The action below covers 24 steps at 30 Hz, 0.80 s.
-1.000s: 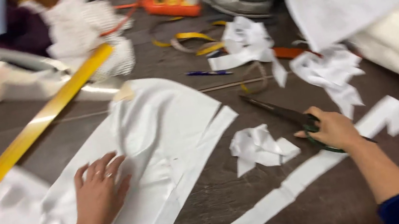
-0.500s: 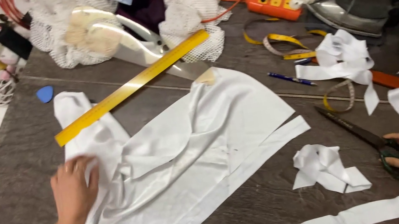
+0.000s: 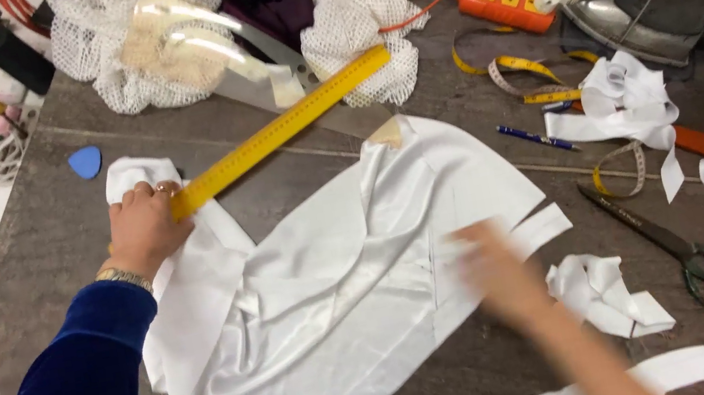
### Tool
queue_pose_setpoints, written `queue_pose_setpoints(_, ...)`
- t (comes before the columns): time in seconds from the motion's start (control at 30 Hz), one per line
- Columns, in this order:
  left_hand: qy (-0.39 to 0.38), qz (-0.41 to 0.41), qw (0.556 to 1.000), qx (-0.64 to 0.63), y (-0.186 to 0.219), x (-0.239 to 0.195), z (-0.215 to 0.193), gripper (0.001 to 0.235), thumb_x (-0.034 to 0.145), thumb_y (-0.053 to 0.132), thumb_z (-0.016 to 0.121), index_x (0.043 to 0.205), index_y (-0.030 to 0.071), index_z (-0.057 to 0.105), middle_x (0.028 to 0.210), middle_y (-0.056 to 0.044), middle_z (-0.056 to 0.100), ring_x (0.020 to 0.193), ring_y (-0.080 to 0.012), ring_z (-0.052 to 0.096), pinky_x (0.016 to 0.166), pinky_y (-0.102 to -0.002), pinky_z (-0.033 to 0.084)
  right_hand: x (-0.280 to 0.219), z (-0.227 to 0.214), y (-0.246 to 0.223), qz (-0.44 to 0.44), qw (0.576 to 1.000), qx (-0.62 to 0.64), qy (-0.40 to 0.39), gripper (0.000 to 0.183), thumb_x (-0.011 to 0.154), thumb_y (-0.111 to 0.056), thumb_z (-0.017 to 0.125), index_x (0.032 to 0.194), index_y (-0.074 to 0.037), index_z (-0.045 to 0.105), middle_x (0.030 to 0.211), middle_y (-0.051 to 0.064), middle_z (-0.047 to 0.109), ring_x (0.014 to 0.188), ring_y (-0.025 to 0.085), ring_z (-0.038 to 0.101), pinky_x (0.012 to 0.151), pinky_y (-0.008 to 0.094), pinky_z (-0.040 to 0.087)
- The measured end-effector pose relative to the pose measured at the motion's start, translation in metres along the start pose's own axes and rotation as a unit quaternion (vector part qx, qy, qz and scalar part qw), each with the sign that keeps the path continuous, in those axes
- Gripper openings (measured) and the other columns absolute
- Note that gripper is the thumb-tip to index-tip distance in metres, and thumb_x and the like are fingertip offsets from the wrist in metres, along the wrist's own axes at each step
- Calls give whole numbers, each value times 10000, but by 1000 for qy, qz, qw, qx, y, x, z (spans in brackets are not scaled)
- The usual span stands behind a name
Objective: Cutting strips of white fabric with scissors and then measuring and marking them using a ruler and pen.
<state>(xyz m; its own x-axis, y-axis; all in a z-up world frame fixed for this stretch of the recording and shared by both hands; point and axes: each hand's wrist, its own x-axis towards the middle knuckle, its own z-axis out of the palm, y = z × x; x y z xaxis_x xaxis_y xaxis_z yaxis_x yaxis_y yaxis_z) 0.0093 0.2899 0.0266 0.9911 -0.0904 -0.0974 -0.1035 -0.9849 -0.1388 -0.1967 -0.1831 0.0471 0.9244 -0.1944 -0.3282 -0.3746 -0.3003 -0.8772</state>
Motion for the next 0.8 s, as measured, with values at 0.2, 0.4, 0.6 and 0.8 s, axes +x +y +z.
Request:
queue_pose_setpoints(0.2,33,62,994,-87,-17,26,-34,541,726,333,577,1227,129,583,963,-158,630,773,-443,640,717,-536,510,10,137,-75,-189,875,-391,-216,520,852,-336,671,1291,-156,457,1051,134,444,833,393,547,648,521,466)
queue_pose_setpoints(0.4,59,69,987,-135,-69,52,-26,467,740,358,608,1158,151,640,1058,-51,686,1005,-299,638,825,-462,479,99,114,-83,-193,886,-265,-328,52,803,-123,575,852,-140,583,819,38,644,748,190,585,672,354,424)
queue_pose_setpoints(0.6,30,40,981,-189,-86,59,-10,443,743,365,641,1128,146,640,922,-90,687,881,-377,652,785,-478,479,181,3,-282,-141,856,-493,-65,98,570,-63,664,538,-64,572,571,51,545,535,195,517,498,385,380)
queue_pose_setpoints(0.8,25,25,979,-202,-70,48,8,488,745,316,674,1181,98,655,1082,-115,692,909,-362,668,799,-461,505,220,-57,-317,-383,913,-38,131,164,855,-29,570,999,-101,541,906,16,563,788,130,544,695,286,511)
